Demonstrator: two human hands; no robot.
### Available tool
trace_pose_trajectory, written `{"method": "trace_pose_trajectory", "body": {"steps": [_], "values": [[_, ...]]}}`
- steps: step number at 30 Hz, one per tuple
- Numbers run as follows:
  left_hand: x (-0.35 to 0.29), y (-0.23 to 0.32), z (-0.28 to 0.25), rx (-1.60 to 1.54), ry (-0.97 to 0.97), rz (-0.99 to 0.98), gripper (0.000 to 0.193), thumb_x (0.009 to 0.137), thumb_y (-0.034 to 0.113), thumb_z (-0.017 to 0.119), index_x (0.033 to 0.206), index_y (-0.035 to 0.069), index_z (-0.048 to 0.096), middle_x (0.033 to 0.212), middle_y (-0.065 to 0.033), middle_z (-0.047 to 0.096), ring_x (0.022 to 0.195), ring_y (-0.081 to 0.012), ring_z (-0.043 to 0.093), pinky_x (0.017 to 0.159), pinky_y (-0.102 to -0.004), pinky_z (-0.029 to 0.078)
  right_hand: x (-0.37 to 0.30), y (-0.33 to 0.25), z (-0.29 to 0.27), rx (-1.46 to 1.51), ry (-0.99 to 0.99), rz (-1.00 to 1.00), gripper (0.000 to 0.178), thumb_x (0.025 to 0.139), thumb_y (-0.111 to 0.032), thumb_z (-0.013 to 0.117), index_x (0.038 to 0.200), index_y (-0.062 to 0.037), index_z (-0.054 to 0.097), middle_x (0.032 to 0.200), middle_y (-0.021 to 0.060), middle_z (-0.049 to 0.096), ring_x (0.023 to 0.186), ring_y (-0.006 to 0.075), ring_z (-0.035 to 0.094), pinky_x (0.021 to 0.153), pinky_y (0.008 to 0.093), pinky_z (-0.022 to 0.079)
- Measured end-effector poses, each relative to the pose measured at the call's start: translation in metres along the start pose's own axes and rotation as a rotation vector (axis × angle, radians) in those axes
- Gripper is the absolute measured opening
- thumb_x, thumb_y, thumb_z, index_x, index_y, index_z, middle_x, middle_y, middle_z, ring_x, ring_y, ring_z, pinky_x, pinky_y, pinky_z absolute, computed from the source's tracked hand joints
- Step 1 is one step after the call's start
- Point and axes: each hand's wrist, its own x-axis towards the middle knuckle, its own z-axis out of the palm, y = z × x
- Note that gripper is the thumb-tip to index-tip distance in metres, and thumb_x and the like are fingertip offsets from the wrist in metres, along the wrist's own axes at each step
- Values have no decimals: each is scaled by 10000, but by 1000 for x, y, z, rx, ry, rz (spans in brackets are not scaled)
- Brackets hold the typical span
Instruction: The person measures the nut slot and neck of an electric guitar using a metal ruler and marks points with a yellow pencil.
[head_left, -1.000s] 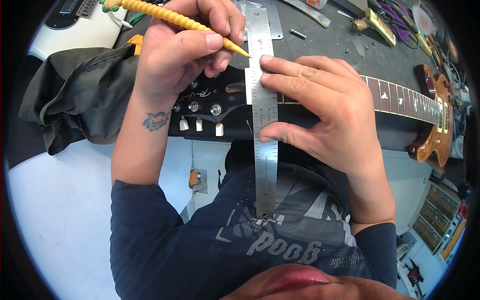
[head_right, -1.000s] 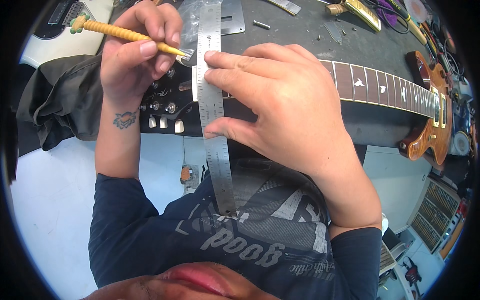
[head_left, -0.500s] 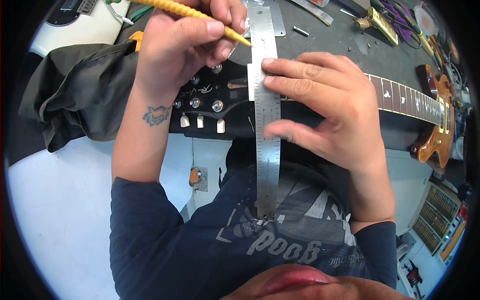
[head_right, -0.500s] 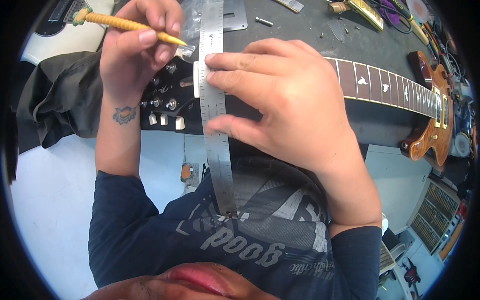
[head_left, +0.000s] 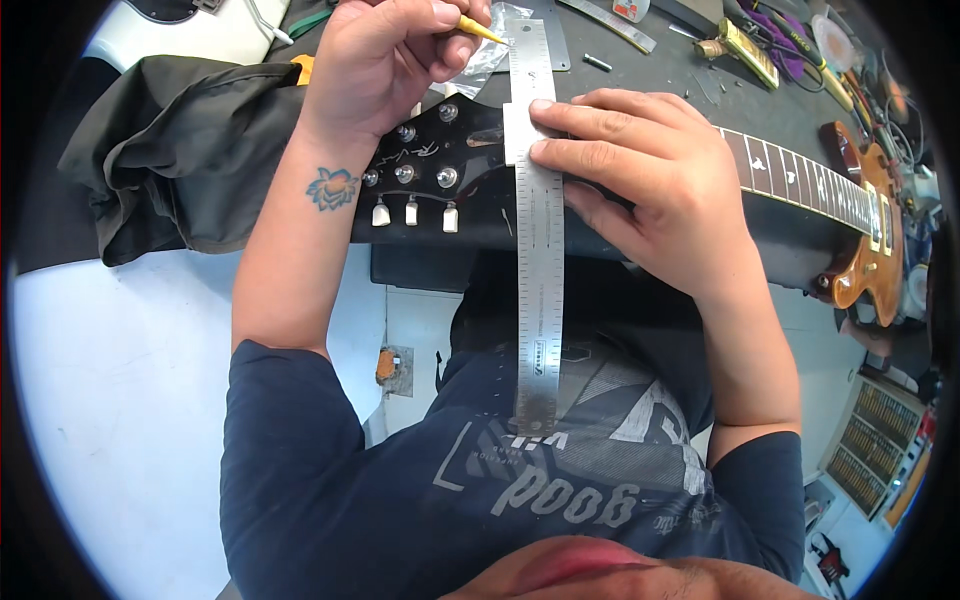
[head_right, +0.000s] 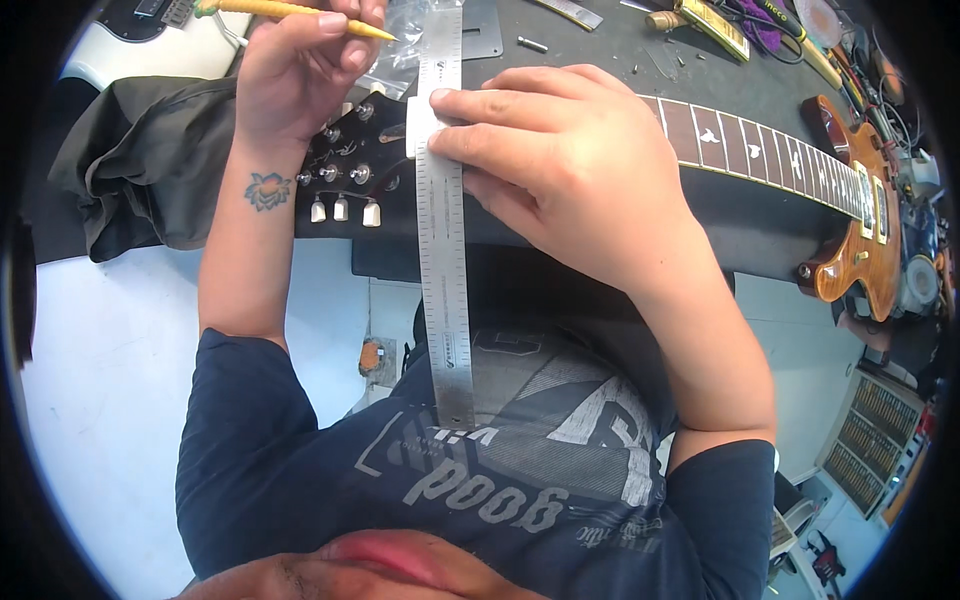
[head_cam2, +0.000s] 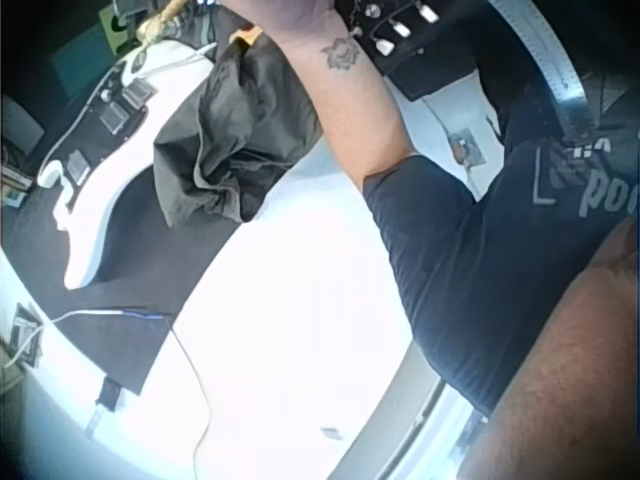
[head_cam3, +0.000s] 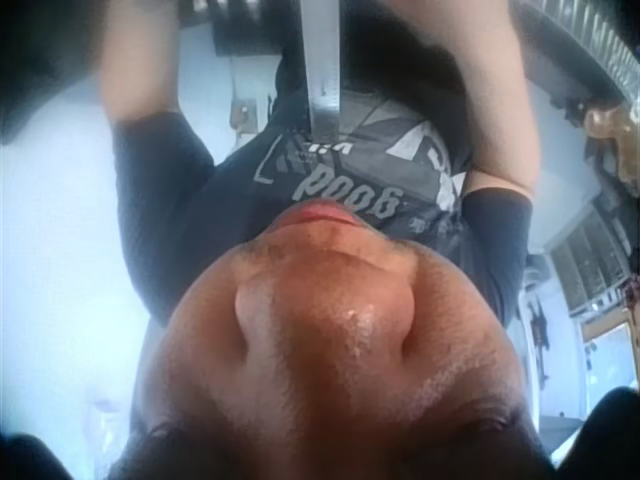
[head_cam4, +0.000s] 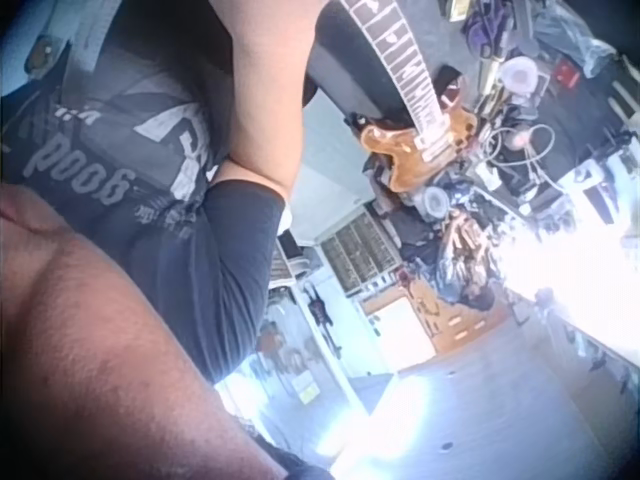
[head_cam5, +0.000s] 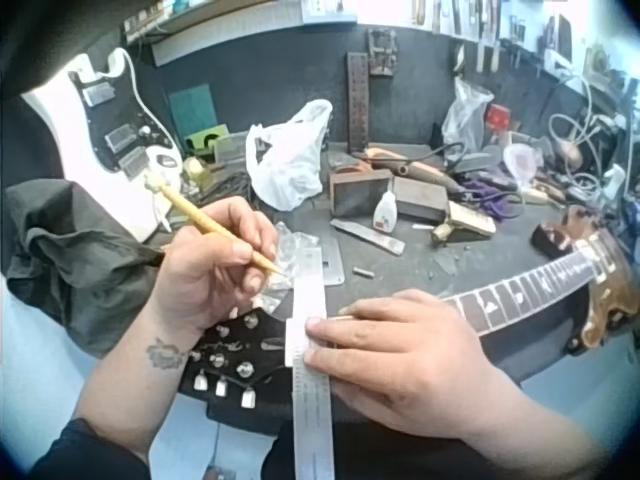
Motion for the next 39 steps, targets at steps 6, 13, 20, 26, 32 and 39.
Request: {"method": "trace_pose_trajectory", "body": {"steps": [6,13,20,26,32,39], "values": [[4,-1,0,61,-3,-20,60,934,-20,651,982,-43,621,1013,-223,686,730,-185,723,620,-241,601,-4,0,1,-29,32,-48,355,739,-167,869,1089,-151,808,1221,20,805,1137,319,745,920,430,569],[3,-1,0,55,33,-11,50,932,-22,645,975,-39,624,1011,-221,685,713,-179,714,600,-248,591,-5,1,-1,-1,29,-57,355,740,-174,868,1090,-161,806,1234,11,803,1170,318,734,926,437,564],[1,0,-2,38,15,-26,63,925,-23,647,979,-43,623,1004,-221,671,708,-194,723,609,-263,603,-2,-4,-3,-1,-7,-26,383,705,-139,855,1081,-156,782,1296,43,770,1181,325,724,940,445,563],[2,-1,4,6,1,-84,99,911,-16,676,974,-62,615,998,-232,668,709,-210,730,582,-258,605,4,-3,-4,18,-43,-20,397,675,-116,837,1066,-152,774,1317,64,760,1151,329,720,930,447,566],[0,1,6,110,21,-201,112,905,2,687,967,-56,614,999,-227,665,702,-203,725,566,-248,593,3,-2,-3,23,-49,-13,391,669,-110,822,1055,-157,772,1308,49,768,1129,333,720,910,454,569],[5,2,4,192,-69,-217,145,943,69,656,1030,-28,592,1044,-197,632,721,-159,686,574,-216,554,3,-1,-4,49,-52,5,386,672,-135,833,1053,-162,774,1303,45,772,1127,338,719,883,455,565]]}}
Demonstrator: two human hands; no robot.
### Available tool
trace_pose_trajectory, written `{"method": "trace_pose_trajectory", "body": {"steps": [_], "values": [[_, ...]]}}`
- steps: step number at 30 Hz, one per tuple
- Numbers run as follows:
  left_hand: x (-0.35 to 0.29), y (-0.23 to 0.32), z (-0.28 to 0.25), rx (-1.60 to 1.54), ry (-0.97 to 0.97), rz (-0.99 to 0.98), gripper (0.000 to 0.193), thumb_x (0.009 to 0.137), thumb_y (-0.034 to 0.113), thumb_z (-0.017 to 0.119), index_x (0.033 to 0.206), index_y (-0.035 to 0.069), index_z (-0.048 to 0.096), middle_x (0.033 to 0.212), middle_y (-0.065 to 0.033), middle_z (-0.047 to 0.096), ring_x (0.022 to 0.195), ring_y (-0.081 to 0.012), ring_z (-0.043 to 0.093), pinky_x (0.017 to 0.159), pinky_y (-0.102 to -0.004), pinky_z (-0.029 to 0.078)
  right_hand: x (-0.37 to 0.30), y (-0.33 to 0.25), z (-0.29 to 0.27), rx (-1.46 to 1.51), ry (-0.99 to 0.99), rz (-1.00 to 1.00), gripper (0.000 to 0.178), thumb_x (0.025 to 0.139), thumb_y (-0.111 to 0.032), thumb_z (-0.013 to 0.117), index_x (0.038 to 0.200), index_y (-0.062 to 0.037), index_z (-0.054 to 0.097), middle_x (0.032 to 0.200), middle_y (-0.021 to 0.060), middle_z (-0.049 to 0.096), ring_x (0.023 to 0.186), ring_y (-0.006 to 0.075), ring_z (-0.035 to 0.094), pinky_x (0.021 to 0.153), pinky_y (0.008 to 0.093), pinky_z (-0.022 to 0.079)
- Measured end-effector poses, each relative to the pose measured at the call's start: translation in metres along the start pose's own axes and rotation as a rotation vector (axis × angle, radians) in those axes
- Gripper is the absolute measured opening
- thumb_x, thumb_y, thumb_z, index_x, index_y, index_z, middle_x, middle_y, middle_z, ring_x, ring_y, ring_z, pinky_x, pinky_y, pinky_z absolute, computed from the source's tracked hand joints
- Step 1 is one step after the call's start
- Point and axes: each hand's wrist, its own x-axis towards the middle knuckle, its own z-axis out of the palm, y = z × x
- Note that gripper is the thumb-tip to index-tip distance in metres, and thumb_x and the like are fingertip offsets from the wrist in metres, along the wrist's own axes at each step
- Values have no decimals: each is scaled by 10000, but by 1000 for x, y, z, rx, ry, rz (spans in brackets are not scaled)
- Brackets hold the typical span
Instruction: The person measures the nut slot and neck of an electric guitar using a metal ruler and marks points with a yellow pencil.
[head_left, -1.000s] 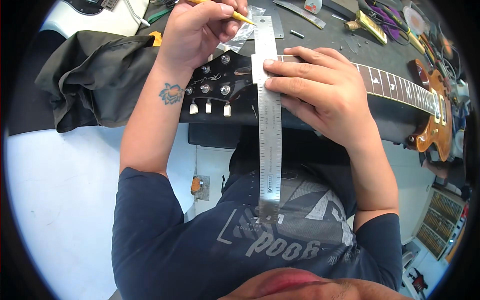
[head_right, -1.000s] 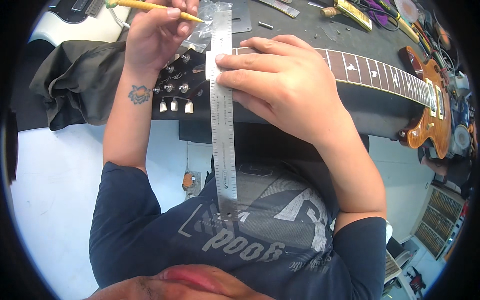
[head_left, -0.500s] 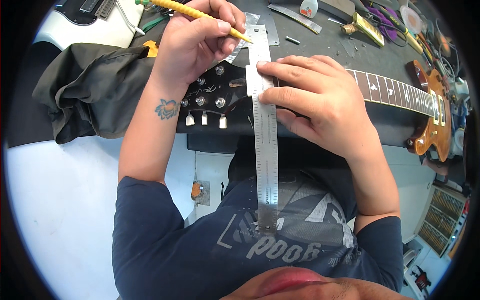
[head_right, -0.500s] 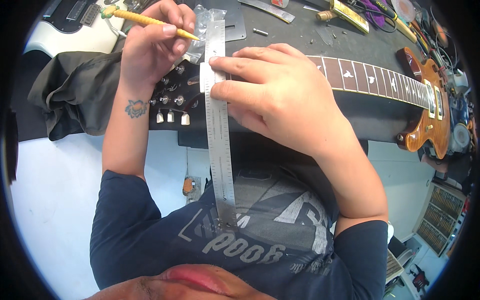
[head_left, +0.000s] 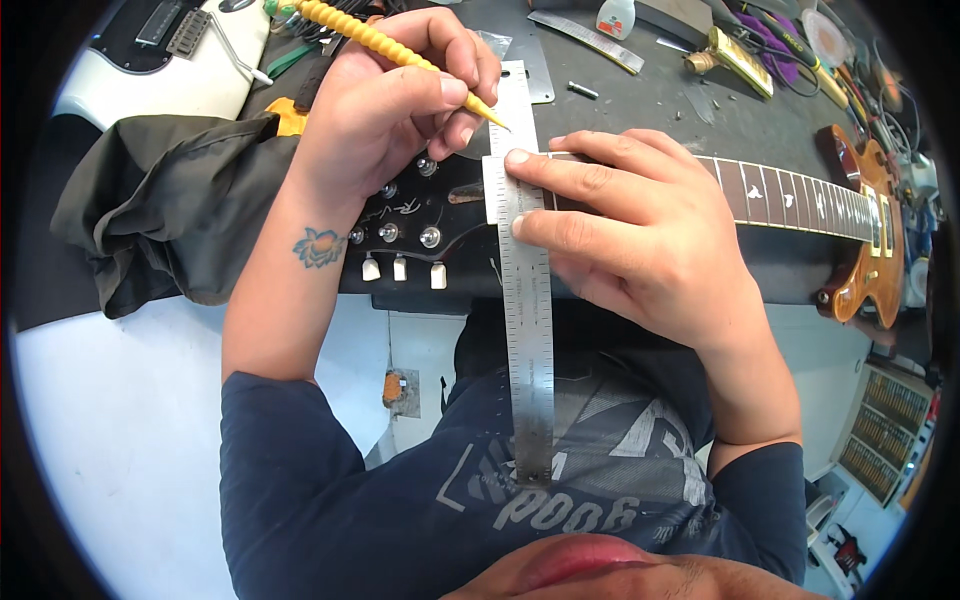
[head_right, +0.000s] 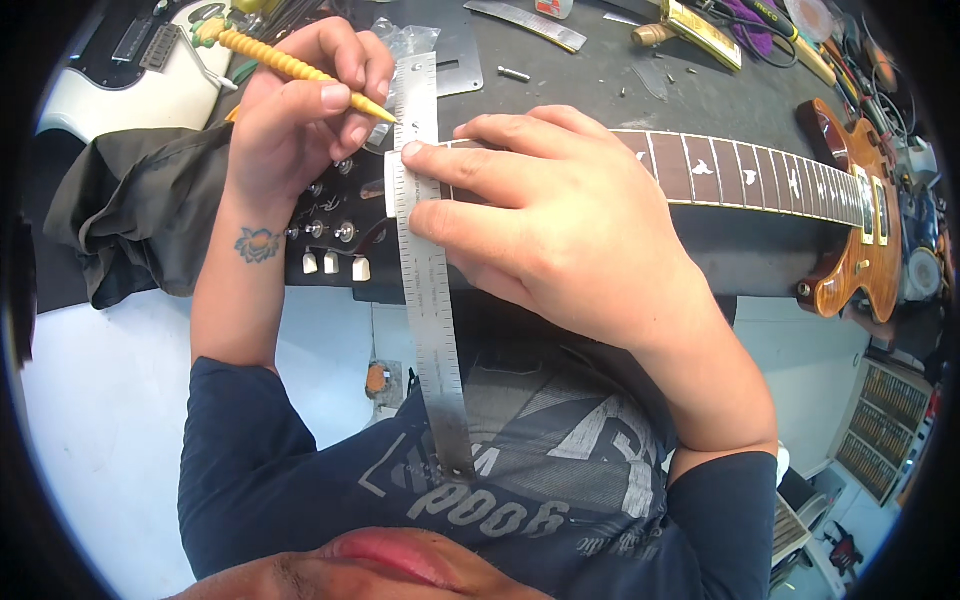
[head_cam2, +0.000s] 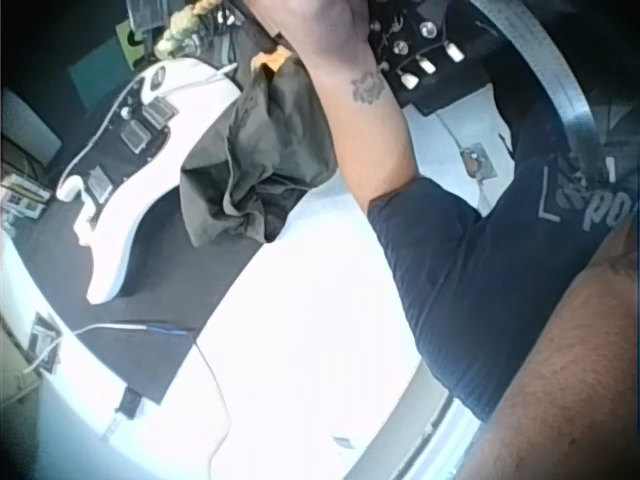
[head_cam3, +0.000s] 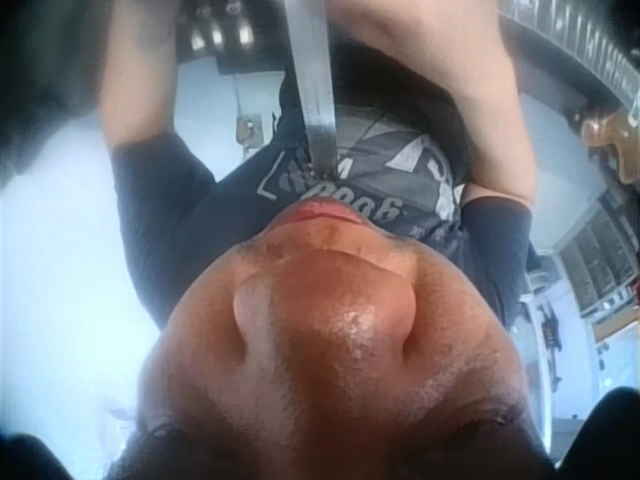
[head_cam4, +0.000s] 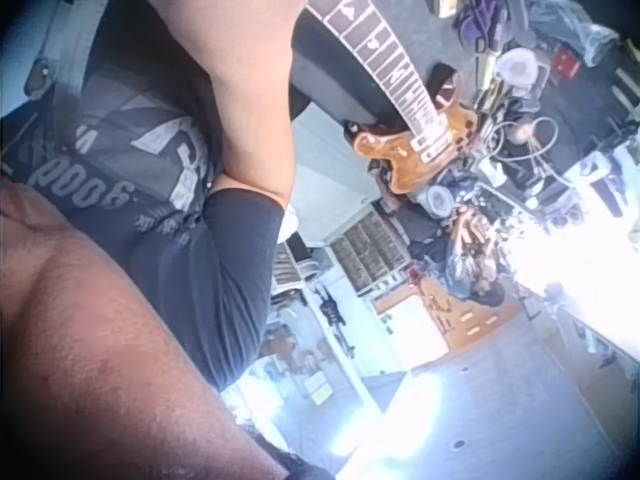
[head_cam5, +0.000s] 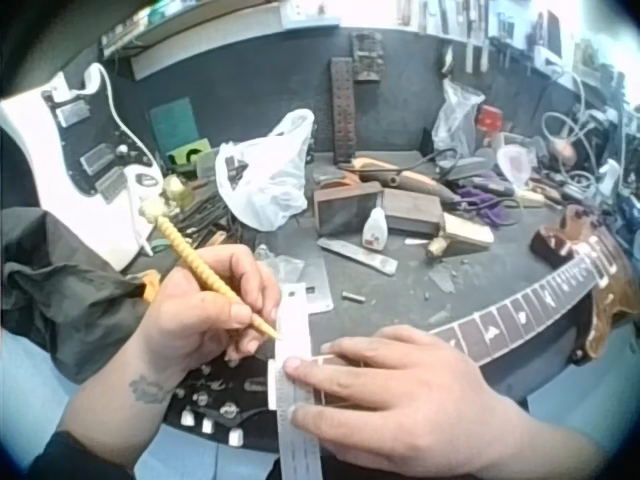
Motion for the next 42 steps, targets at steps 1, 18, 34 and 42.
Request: {"method": "trace_pose_trajectory", "body": {"steps": [1,18,34,42], "values": [[1,2,-1,122,-67,0,158,979,121,624,1070,2,573,1086,-170,607,740,-110,650,578,-197,516,0,0,-1,6,0,4,386,672,-137,834,1053,-162,774,1303,44,772,1127,339,719,881,455,564],[7,-3,-10,-173,-25,-140,116,970,92,601,1020,-10,627,1035,-161,622,737,-108,612,599,-189,483,1,-14,11,-134,112,89,186,822,-100,768,1003,-130,738,1186,-30,789,1107,212,719,950,395,537],[9,9,-1,-109,-111,-150,94,948,35,646,1014,-7,593,1034,-177,656,716,-156,661,583,-235,556,2,-20,7,-37,79,169,220,712,-61,833,914,-137,791,1108,-13,820,1043,262,733,889,404,594],[-4,-4,-2,-131,-149,-105,123,963,40,630,1064,-6,575,1064,-212,638,717,-183,663,544,-240,527,1,-19,6,5,93,210,249,665,-88,852,900,-141,788,1085,-11,827,1027,289,744,853,417,601]]}}
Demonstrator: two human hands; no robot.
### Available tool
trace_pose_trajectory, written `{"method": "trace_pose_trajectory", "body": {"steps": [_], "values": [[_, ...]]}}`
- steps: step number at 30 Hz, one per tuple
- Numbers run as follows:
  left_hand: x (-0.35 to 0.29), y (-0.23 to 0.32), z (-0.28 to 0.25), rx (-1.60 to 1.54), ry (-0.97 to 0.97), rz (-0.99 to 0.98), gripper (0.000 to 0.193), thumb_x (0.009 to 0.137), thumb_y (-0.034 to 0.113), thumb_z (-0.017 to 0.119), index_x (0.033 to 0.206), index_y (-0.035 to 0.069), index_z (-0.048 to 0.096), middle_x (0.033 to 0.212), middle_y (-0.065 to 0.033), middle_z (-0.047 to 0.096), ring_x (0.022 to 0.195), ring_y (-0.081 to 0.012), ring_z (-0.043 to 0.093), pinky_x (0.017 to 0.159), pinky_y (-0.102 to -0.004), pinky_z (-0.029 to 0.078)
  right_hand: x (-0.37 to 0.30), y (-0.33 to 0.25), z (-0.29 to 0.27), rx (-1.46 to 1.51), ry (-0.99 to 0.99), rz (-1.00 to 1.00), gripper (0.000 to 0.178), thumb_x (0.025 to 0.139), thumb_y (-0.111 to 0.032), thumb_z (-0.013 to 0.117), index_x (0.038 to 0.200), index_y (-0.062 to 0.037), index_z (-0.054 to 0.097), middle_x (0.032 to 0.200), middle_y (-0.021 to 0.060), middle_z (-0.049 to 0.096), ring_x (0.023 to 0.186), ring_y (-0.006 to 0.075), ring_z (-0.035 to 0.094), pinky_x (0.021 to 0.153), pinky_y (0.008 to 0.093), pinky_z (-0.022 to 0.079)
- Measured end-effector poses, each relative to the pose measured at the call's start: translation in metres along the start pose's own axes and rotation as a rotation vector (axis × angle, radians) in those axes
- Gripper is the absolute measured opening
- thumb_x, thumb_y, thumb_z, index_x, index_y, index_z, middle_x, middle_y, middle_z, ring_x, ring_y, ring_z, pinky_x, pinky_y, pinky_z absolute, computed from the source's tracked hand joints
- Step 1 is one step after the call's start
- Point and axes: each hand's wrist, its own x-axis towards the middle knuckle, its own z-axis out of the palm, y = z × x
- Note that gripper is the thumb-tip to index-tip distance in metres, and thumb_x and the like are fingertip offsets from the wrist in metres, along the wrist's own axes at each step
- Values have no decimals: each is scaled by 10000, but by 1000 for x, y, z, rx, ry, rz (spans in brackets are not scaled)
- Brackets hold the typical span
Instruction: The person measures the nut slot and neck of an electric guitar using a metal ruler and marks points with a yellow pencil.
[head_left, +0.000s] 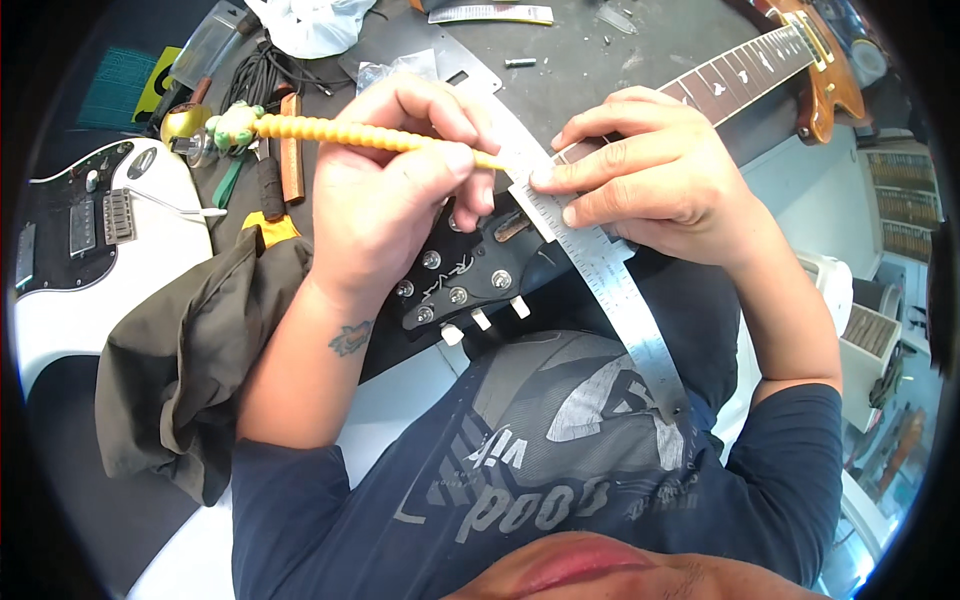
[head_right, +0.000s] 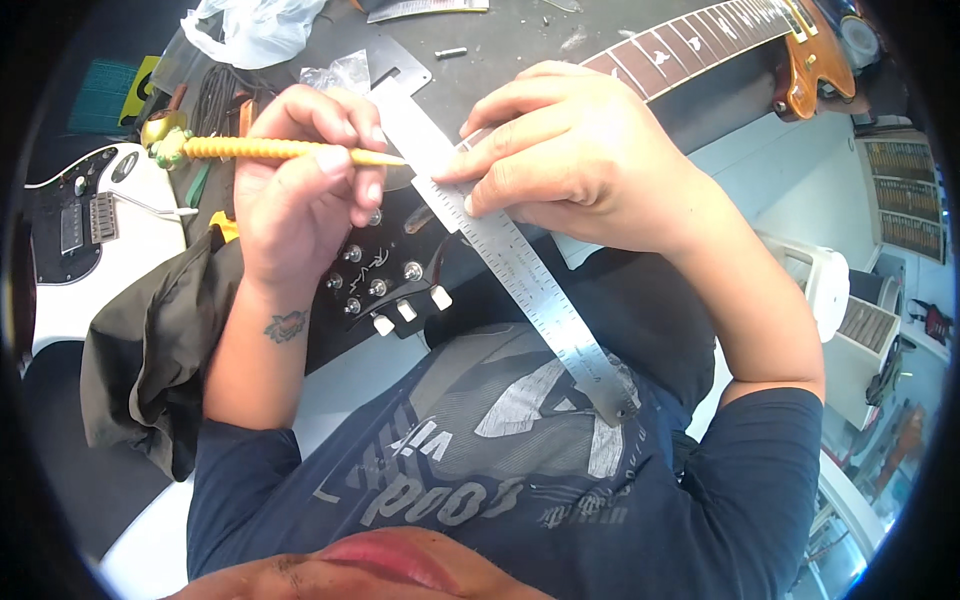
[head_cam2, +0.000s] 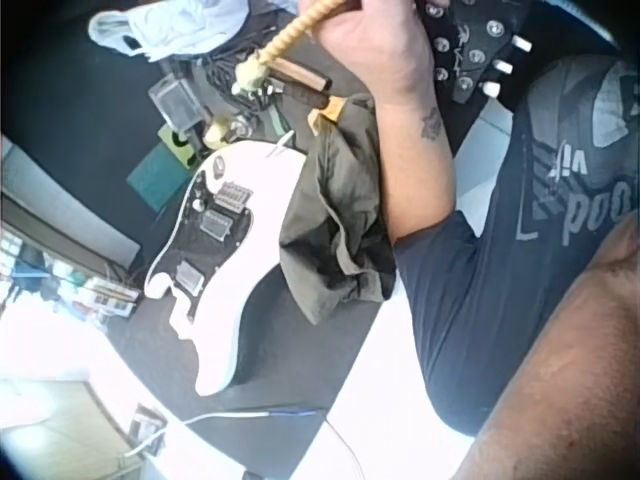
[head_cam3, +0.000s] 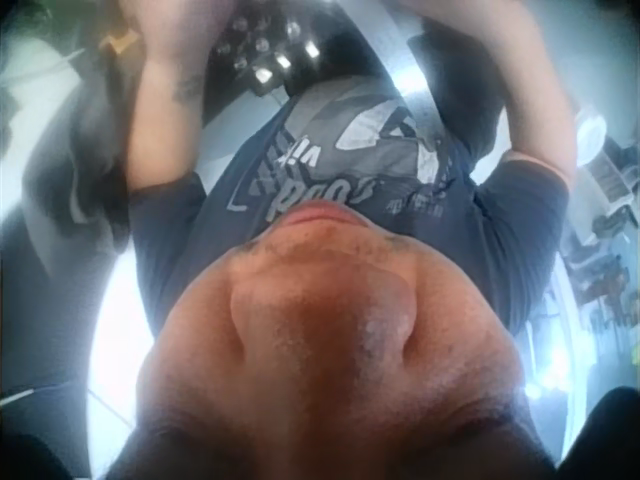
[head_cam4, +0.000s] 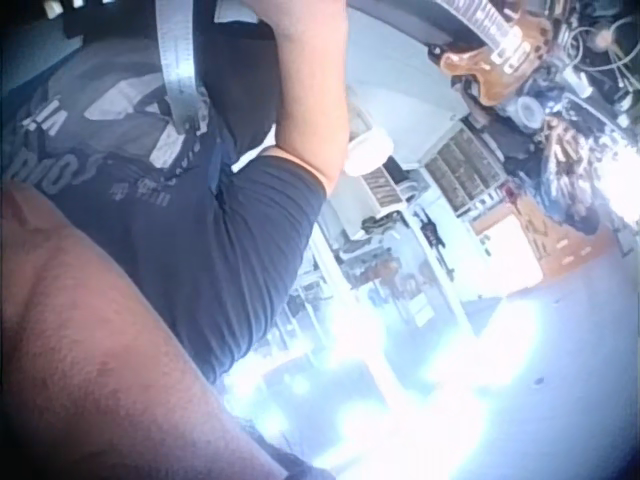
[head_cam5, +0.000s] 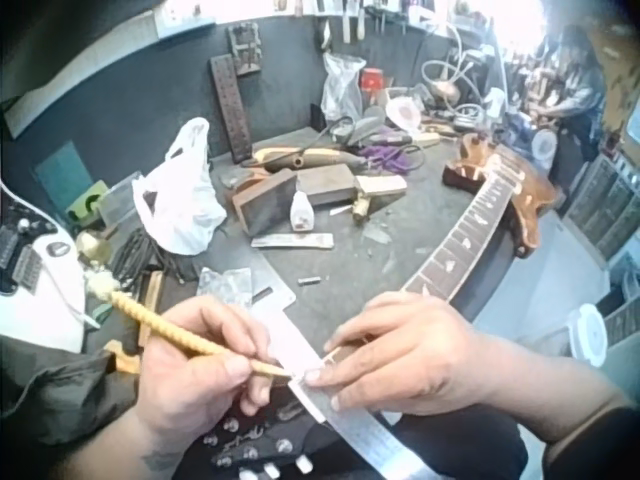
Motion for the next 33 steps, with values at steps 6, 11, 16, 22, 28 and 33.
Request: {"method": "trace_pose_trajectory", "body": {"steps": [6,11,16,22,28,33], "values": [[-1,3,-1,-15,26,-69,144,965,59,636,1078,-10,578,1077,-220,633,744,-180,661,571,-236,536,0,1,1,47,2,-5,186,682,-165,836,854,-114,788,1088,28,838,1029,334,752,825,452,550],[9,-2,-3,-95,-24,31,133,937,-23,692,1047,-11,618,1073,-166,675,796,-173,704,637,-263,576,3,-2,3,32,11,-32,211,675,-155,838,875,-116,782,1113,38,831,1041,328,751,840,444,561],[23,-5,-11,-24,44,91,158,923,-28,679,1062,-11,606,1099,-181,673,825,-169,697,685,-262,581,-4,5,7,50,45,-61,235,672,-137,839,895,-114,769,1146,67,816,1039,331,751,846,436,577],[32,-5,-2,-48,70,98,151,907,-25,661,1043,-5,597,1086,-192,666,775,-187,674,626,-269,546,-5,5,8,45,78,-40,228,666,-87,829,880,-110,756,1146,72,814,1028,328,753,844,435,581],[8,-8,0,-113,62,71,172,910,-19,672,1056,-1,581,1072,-202,647,752,-192,668,582,-274,535,-3,1,3,55,48,7,237,651,-89,829,877,-113,763,1141,65,820,1023,322,759,846,427,576],[-1,-9,-4,-140,71,52,162,928,2,681,1050,-1,573,1069,-201,638,752,-181,671,572,-265,538,-2,-1,4,65,32,54,241,649,-115,841,878,-113,767,1131,55,827,1035,320,764,832,433,564]]}}
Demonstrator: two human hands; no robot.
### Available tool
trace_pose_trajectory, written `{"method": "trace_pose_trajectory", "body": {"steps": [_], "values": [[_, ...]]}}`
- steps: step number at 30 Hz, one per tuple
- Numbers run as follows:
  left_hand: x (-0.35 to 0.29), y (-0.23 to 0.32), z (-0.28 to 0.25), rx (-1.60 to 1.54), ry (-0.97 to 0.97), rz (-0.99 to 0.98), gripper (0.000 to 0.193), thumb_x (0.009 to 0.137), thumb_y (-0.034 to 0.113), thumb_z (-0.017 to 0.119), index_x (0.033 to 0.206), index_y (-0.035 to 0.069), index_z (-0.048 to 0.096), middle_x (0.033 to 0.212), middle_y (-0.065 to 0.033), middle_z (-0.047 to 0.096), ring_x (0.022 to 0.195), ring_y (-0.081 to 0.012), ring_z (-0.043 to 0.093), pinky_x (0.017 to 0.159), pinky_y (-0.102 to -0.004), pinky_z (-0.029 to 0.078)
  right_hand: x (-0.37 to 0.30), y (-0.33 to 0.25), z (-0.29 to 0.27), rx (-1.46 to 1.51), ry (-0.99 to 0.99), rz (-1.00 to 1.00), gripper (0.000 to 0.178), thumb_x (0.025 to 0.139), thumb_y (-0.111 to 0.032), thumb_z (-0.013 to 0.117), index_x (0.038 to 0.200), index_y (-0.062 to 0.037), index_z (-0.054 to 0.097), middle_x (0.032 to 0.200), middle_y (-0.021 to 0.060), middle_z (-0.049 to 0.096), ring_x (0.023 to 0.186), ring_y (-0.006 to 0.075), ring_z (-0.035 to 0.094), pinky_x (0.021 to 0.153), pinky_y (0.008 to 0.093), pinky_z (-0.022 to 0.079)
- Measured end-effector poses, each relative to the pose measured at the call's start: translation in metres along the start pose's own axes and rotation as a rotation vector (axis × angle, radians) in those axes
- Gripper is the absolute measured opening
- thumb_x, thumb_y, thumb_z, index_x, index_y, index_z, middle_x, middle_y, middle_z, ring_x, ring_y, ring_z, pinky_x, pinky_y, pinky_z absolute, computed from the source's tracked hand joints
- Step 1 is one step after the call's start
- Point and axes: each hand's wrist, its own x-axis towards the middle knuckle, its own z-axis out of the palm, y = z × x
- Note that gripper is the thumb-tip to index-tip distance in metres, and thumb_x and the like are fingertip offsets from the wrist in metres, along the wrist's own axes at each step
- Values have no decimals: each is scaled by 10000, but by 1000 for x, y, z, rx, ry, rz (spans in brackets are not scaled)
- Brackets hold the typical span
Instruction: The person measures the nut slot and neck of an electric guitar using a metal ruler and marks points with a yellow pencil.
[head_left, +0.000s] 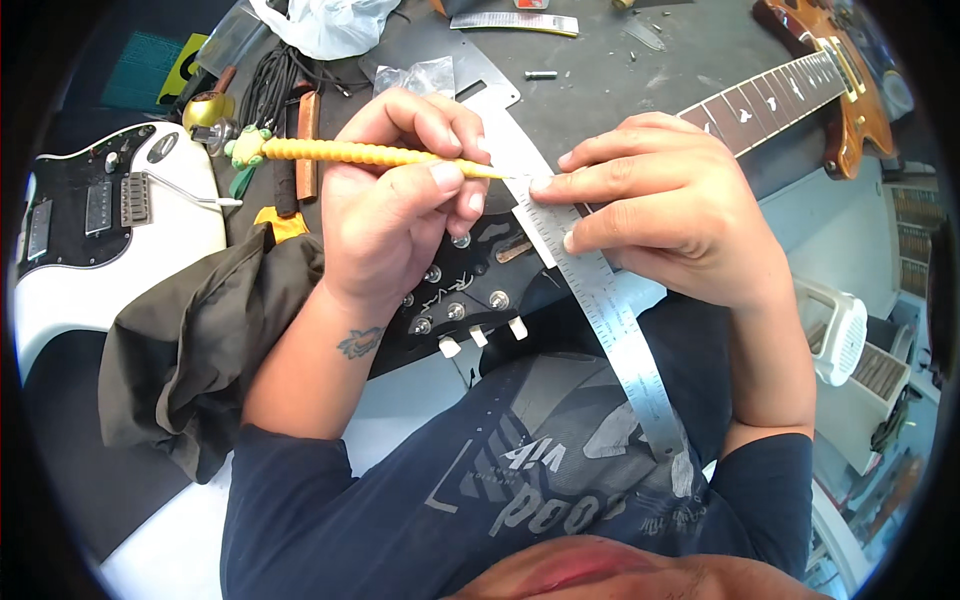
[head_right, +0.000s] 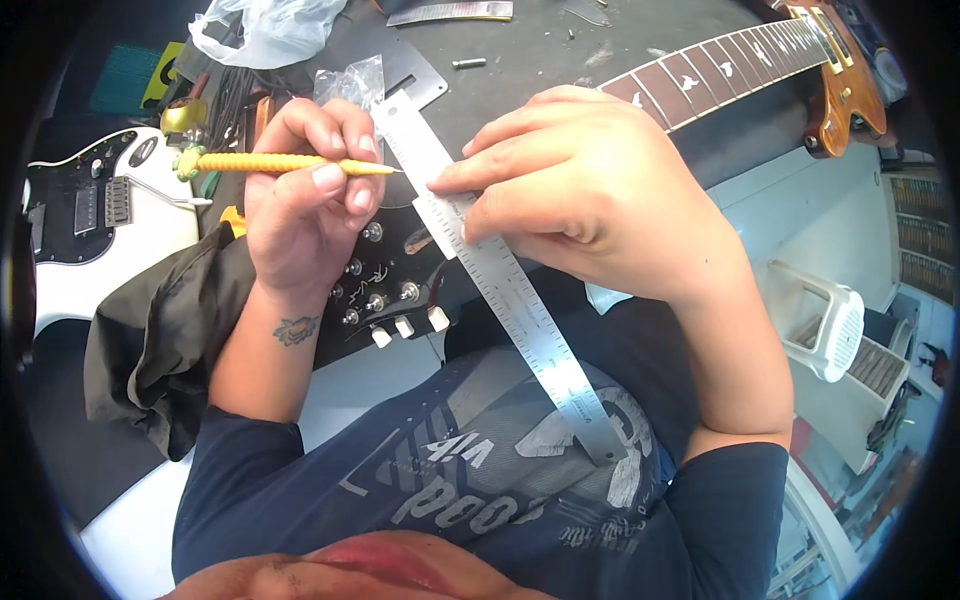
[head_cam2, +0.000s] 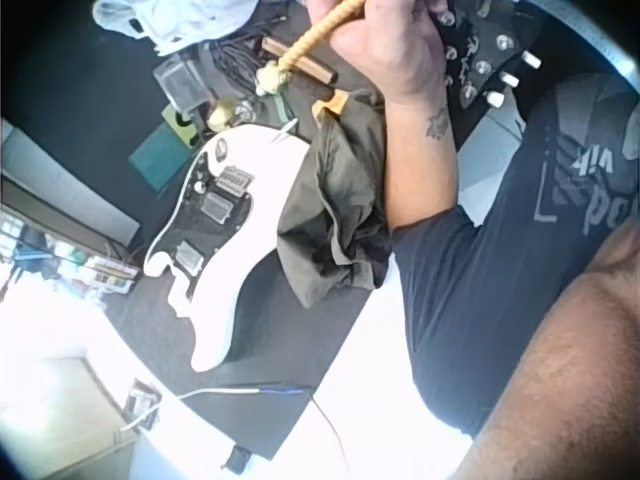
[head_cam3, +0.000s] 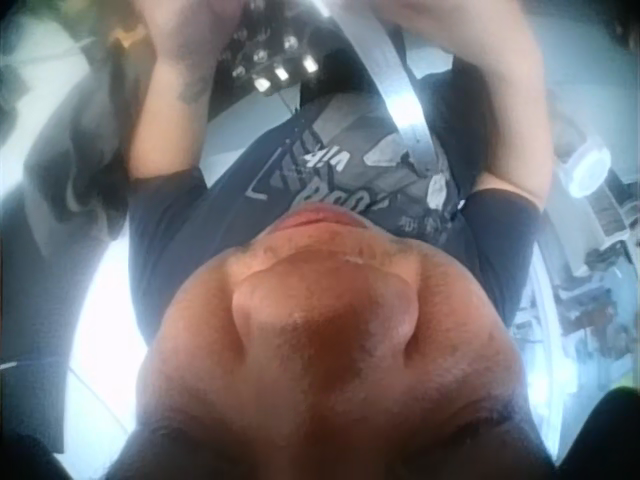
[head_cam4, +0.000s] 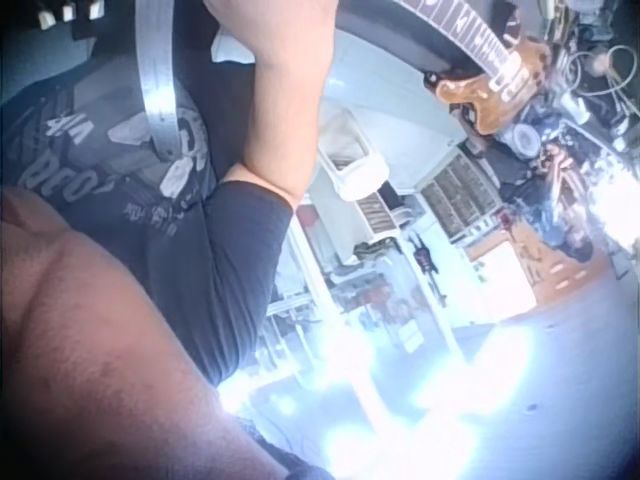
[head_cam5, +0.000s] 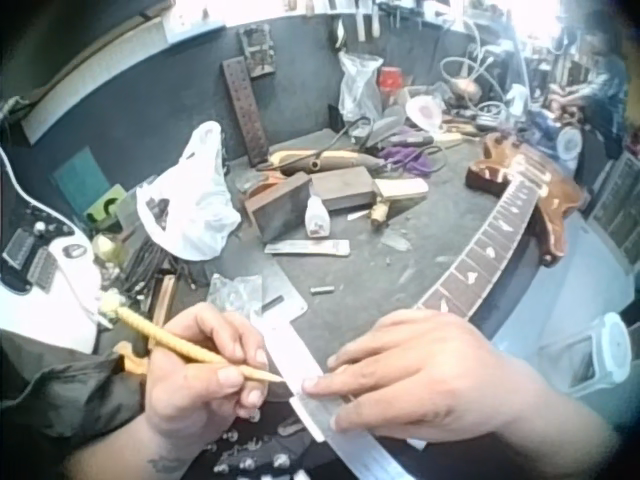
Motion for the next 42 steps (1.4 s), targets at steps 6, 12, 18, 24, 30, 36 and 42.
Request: {"method": "trace_pose_trajectory", "body": {"steps": [6,12,18,24,30,36,42], "values": [[4,-1,2,18,5,-10,168,929,13,682,1053,0,568,1072,-198,635,747,-175,666,574,-262,531,1,2,-1,20,-10,9,232,654,-119,847,867,-112,756,1131,56,828,1032,322,766,824,440,566],[3,-1,0,17,-3,-14,162,931,14,672,1053,3,566,1069,-197,637,743,-171,662,574,-258,527,1,1,2,29,12,13,232,651,-122,849,859,-105,747,1120,65,828,1009,325,770,792,432,570],[3,-2,0,9,-6,-11,169,930,20,683,1057,0,572,1078,-204,642,743,-173,667,571,-258,527,1,2,2,20,8,-2,239,642,-114,844,859,-100,745,1120,72,828,1011,331,770,793,433,570],[3,-2,-1,-1,-10,-13,176,930,27,688,1066,-3,581,1087,-205,647,746,-169,671,575,-256,532,0,1,2,20,-1,1,253,634,-101,842,868,-101,746,1127,80,827,1039,338,769,833,442,570],[2,0,-1,27,-11,-21,176,930,37,674,1077,-2,585,1091,-193,646,762,-166,666,586,-253,533,-1,2,2,12,-20,-15,265,624,-95,840,873,-102,752,1146,87,826,1055,347,766,850,448,567],[2,1,-1,48,-10,-33,168,923,30,662,1071,-5,591,1098,-192,648,775,-164,671,593,-249,534,-1,2,1,7,-16,-21,275,614,-97,838,877,-99,758,1149,90,826,1058,351,764,851,447,568],[0,3,0,102,-46,-37,163,969,51,610,1118,0,570,1137,-182,588,794,-144,608,633,-234,489,-2,2,3,12,-10,-17,282,606,-89,833,878,-98,761,1148,88,827,1049,348,764,843,443,566]]}}
